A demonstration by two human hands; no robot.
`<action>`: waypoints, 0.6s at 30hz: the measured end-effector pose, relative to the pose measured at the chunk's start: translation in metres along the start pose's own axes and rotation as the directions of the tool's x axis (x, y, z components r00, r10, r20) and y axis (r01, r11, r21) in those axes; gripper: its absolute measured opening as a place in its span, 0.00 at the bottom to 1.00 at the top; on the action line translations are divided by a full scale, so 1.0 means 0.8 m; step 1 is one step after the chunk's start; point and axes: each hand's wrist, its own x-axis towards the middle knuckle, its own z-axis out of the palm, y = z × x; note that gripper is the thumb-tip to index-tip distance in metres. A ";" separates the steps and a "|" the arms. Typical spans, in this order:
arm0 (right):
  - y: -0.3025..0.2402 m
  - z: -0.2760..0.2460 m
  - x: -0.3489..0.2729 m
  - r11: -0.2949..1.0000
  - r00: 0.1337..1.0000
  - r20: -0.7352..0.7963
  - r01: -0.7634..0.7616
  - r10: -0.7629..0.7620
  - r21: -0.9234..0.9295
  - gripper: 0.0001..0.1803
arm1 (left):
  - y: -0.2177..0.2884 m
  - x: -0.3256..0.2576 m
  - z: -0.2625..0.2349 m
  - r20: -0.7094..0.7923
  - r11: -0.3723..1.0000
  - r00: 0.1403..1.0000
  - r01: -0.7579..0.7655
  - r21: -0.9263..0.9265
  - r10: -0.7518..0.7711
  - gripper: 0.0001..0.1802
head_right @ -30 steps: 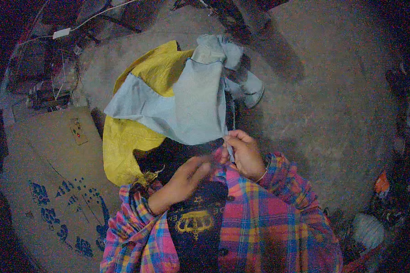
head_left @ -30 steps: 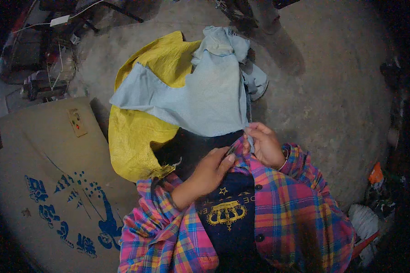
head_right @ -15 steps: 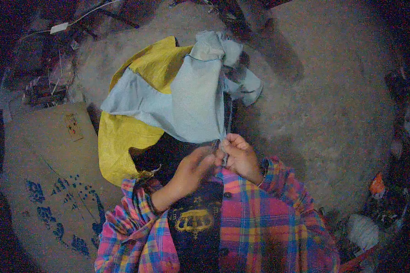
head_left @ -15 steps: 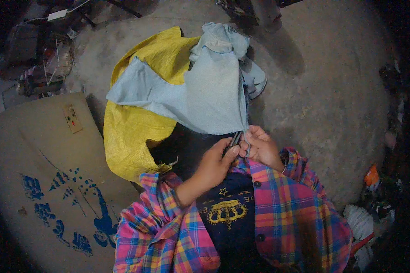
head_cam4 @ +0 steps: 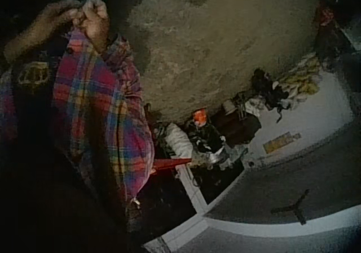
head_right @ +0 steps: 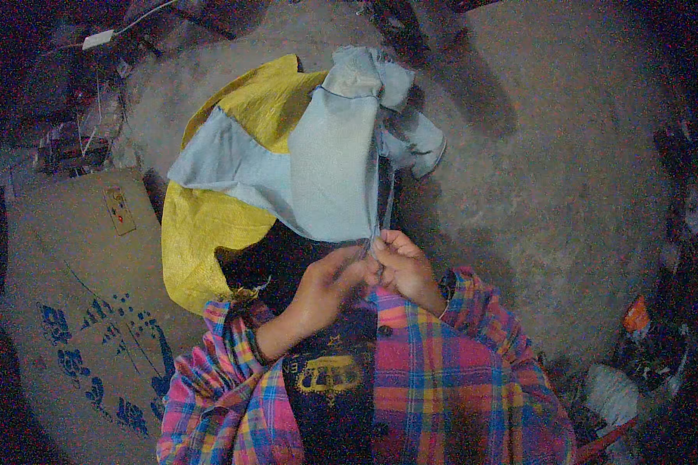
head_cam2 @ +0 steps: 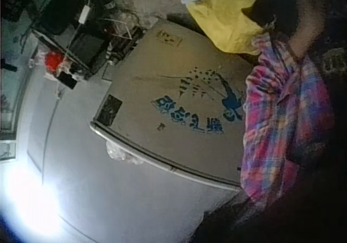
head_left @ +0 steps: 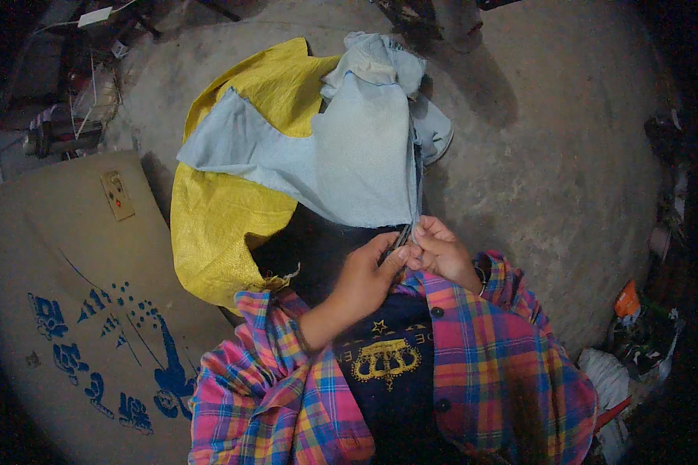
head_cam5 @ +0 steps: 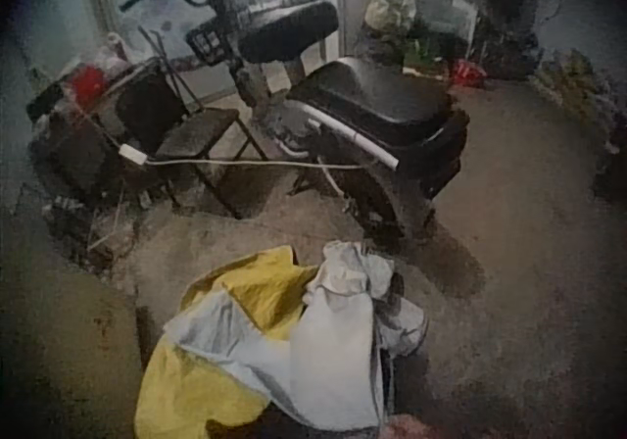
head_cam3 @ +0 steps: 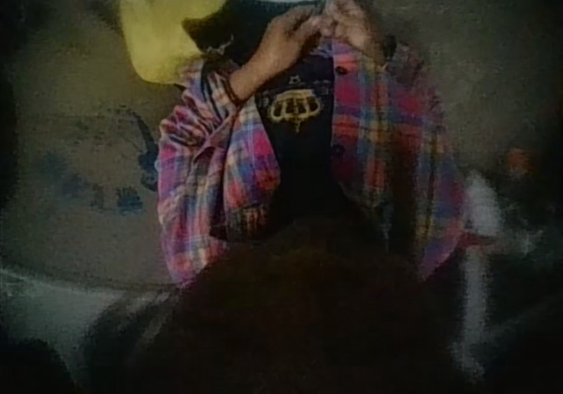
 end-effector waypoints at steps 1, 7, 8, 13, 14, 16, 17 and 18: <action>0.000 -0.001 0.000 1.000 1.000 0.011 0.004 -0.004 -0.018 0.09 | 0.000 0.000 0.000 0.003 1.000 1.000 0.001 -0.014 -0.001 0.12; 0.000 0.000 0.000 0.999 1.000 0.000 -0.003 0.003 -0.046 0.09 | -0.007 0.004 0.003 -0.058 0.999 0.998 -0.020 -0.035 0.018 0.12; 0.000 0.000 -0.001 0.999 1.000 0.006 -0.011 0.012 -0.036 0.09 | -0.008 0.005 0.003 -0.065 0.996 0.997 -0.049 -0.070 0.045 0.11; 0.002 -0.001 0.000 1.000 1.000 -0.010 -0.018 0.018 -0.010 0.08 | -0.006 0.004 0.003 -0.046 0.993 0.999 -0.008 -0.119 0.003 0.09; 0.003 -0.002 0.001 1.000 1.000 0.007 -0.013 0.013 0.006 0.08 | -0.005 0.004 0.003 -0.039 0.991 0.999 -0.004 -0.132 -0.001 0.09; 0.004 -0.005 0.002 1.000 0.999 0.031 -0.012 0.011 0.021 0.08 | -0.002 0.004 0.004 -0.021 0.982 1.000 0.018 -0.189 -0.023 0.09; 0.004 -0.006 0.003 1.000 0.999 0.039 -0.014 0.013 0.020 0.07 | -0.002 0.004 0.004 -0.027 0.981 1.000 0.006 -0.196 -0.012 0.08; 0.003 -0.007 0.003 0.999 0.999 0.034 -0.018 0.017 0.030 0.07 | -0.001 0.004 0.005 -0.028 0.977 0.999 0.021 -0.211 -0.027 0.08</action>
